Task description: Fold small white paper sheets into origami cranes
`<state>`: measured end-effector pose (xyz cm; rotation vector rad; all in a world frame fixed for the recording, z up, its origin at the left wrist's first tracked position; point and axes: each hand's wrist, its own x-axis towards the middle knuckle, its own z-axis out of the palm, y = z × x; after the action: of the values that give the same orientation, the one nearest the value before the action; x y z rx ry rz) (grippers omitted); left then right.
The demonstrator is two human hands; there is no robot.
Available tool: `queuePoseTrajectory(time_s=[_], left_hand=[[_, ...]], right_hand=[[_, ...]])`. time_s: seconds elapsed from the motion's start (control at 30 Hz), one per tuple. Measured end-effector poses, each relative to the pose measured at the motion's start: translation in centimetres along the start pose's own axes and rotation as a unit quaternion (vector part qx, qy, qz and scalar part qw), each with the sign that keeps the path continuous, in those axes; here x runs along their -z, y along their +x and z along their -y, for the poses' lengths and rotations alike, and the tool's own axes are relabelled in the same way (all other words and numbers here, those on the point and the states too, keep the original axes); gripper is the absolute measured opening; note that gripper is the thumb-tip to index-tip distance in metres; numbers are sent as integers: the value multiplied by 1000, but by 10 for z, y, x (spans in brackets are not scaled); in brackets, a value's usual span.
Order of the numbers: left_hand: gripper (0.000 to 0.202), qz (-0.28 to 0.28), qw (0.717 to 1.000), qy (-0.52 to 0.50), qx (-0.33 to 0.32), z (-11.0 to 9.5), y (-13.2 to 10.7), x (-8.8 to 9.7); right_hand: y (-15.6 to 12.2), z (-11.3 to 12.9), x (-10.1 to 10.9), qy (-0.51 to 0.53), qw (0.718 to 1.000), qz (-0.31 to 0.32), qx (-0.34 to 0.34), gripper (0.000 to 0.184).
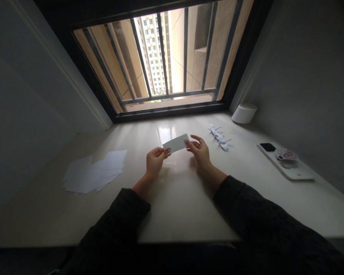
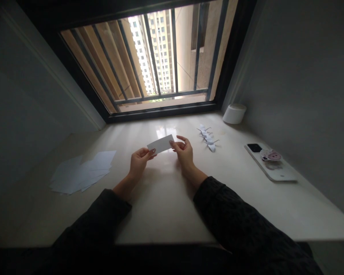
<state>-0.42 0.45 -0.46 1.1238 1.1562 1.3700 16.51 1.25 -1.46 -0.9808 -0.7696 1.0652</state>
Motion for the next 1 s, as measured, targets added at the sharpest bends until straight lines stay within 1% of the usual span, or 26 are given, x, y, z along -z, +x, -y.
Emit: queuePoseTrajectory(time_s=[0.07, 0.13, 0.2, 0.23, 0.43, 0.57, 0.67, 0.87, 0.93, 1.0], left_hand=[[32, -12, 1000, -5, -26, -2, 0, -1], [30, -18, 999, 0, -48, -4, -1, -2], [29, -18, 998, 9, -63, -6, -4, -4], [28, -15, 998, 13, -67, -7, -5, -5], [28, 6, 997, 5, -73, -5, -10, -10], [29, 17, 999, -3, -45, -5, -9, -9], [32, 18, 999, -5, -26, -8, -7, -7], [36, 9, 1000, 1, -18, -8, -1, 0], [36, 9, 1000, 2, -19, -6, 1, 1], [37, 9, 1000, 5, -21, -4, 2, 3]], right_hand=[[-4, 2, -3, -14, 998, 51, -40, 47], [-9, 3, -6, -54, 990, 114, -66, 36], [-14, 2, -9, -86, 981, 153, -82, 34], [-16, 1, -9, -94, 979, 161, -86, 34], [-21, 0, -10, -108, 977, 163, -88, 34], [-18, 3, -10, -112, 981, 139, -82, 32], [-11, 4, -6, -111, 982, 130, -84, 33], [4, 8, 6, -120, 985, 107, -56, 31], [7, 9, 8, -127, 985, 111, -44, 31], [7, 10, 9, -148, 981, 127, -20, 33]])
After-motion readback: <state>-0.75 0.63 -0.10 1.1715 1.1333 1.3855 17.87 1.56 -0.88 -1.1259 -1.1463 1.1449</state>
